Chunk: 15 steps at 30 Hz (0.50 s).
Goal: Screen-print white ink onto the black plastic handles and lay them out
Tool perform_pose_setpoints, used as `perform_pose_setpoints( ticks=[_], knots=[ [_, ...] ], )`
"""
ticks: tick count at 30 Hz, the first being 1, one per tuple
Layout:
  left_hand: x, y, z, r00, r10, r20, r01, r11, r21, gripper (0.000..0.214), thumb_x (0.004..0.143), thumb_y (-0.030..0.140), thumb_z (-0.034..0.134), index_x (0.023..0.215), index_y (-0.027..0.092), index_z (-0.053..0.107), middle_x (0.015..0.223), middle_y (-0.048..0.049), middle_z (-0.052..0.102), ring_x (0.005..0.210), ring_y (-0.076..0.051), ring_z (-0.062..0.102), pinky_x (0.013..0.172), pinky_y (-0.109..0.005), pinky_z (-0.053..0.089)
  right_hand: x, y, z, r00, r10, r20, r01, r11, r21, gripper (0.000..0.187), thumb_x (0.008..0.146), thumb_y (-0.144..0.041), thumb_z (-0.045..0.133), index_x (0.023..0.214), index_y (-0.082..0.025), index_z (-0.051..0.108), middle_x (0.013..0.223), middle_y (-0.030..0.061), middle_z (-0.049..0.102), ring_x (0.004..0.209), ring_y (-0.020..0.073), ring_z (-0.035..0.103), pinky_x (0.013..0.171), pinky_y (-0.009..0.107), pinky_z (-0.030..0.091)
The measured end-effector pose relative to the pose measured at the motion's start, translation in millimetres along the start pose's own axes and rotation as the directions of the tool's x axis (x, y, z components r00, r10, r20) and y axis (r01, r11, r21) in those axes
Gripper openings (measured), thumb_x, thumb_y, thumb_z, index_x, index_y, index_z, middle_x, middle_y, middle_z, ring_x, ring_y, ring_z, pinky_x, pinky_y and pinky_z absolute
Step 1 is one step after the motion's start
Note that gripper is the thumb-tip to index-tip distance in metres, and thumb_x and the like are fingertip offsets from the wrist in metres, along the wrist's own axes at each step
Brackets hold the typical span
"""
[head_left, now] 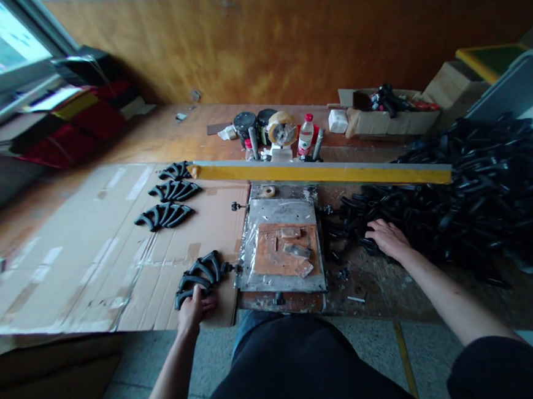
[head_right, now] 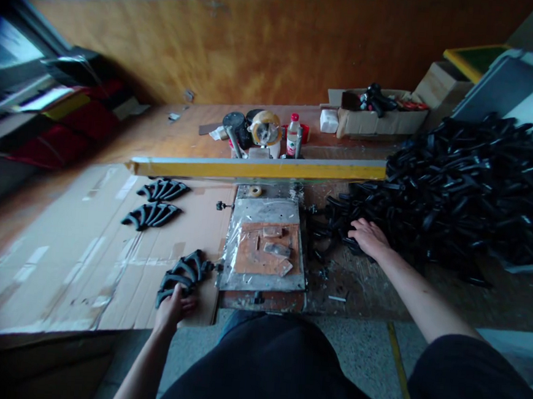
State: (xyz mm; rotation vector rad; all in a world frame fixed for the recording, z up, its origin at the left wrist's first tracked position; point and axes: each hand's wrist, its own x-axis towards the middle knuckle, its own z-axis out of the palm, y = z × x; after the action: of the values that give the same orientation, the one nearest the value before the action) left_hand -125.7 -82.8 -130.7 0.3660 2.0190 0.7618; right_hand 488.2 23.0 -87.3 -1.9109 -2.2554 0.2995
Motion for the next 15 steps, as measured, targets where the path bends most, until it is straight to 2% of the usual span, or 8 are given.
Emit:
perform_pose_setpoints(
  ticks=[2,4,7,9,10,12,15],
  knots=[
    [11.4,8.5,-4.0,0.999,0.034,0.012,-0.035,0.992,0.117,0.046,0.089,0.056,0.040,0.074,0.016,0.055,0.060,-0.0097,0.066,0.050,-0.020,0.064,0.047,-0.030,0.051,4.9,-10.1,6.3,0.999,-0.015,0.033,0.017,0.999,-0.044,0.026,0.074,-0.015,0.055,0.094,-0.023,0.069,0.123,0.0093,0.062,0.122,0.0303,0.047,0.098,0.050,0.039],
    [16.6,17.8,-10.2,0.999,0.025,0.033,-0.034,0.961,0.276,0.052,0.087,0.063,0.039,0.069,0.016,0.055,0.054,-0.0089,0.063,0.047,-0.021,0.062,0.046,-0.031,0.051,10.9,-34.7,11.1,1.000,0.022,-0.016,-0.021,0.999,0.034,0.023,0.079,-0.023,0.056,0.100,-0.021,0.064,0.120,0.0132,0.062,0.120,0.0318,0.050,0.096,0.049,0.042],
    [11.1,36.7,-13.3,0.996,0.024,0.087,-0.063,0.875,0.480,0.057,0.083,0.068,0.040,0.068,0.016,0.056,0.048,-0.0076,0.060,0.044,-0.021,0.060,0.044,-0.030,0.049,16.2,-96.2,15.0,0.998,0.052,-0.033,-0.039,0.944,0.329,0.026,0.088,-0.036,0.051,0.109,-0.021,0.054,0.111,0.0120,0.065,0.107,0.0272,0.060,0.086,0.039,0.047],
    [-2.6,59.9,-2.5,0.977,0.142,0.158,-0.199,0.872,0.447,0.056,0.083,0.068,0.040,0.072,0.015,0.057,0.048,-0.0049,0.059,0.043,-0.018,0.058,0.043,-0.027,0.047,19.3,-145.1,17.3,0.999,-0.033,0.032,0.014,0.879,0.476,0.027,0.090,-0.040,0.051,0.111,-0.023,0.049,0.105,0.0069,0.067,0.095,0.0231,0.064,0.078,0.033,0.049],
    [-12.5,76.0,7.3,0.952,0.238,0.193,-0.296,0.881,0.370,0.054,0.083,0.067,0.041,0.076,0.016,0.057,0.049,-0.0026,0.059,0.042,-0.017,0.056,0.042,-0.026,0.046,22.1,-168.5,19.0,0.992,-0.096,0.079,0.043,0.862,0.505,0.025,0.090,-0.040,0.053,0.108,-0.023,0.048,0.101,0.0046,0.067,0.089,0.0213,0.065,0.074,0.031,0.048],
    [-38.2,116.3,32.6,0.874,0.403,0.273,-0.457,0.872,0.177,0.051,0.083,0.065,0.044,0.084,0.016,0.057,0.053,0.0003,0.059,0.041,-0.013,0.054,0.041,-0.022,0.043,31.8,-207.8,23.8,0.971,-0.189,0.146,0.100,0.877,0.470,0.018,0.091,-0.037,0.054,0.100,-0.022,0.050,0.093,0.0031,0.066,0.081,0.0191,0.064,0.070,0.029,0.046],
    [-87.8,184.6,71.2,0.715,0.628,0.308,-0.633,0.768,-0.095,0.053,0.082,0.065,0.049,0.103,0.016,0.058,0.060,0.0008,0.061,0.043,-0.010,0.054,0.045,-0.019,0.044,50.7,-241.9,33.1,0.970,-0.216,0.108,0.186,0.954,0.236,0.014,0.094,-0.033,0.052,0.093,-0.019,0.052,0.097,0.0084,0.065,0.087,0.0209,0.063,0.075,0.030,0.045]
  ],
)
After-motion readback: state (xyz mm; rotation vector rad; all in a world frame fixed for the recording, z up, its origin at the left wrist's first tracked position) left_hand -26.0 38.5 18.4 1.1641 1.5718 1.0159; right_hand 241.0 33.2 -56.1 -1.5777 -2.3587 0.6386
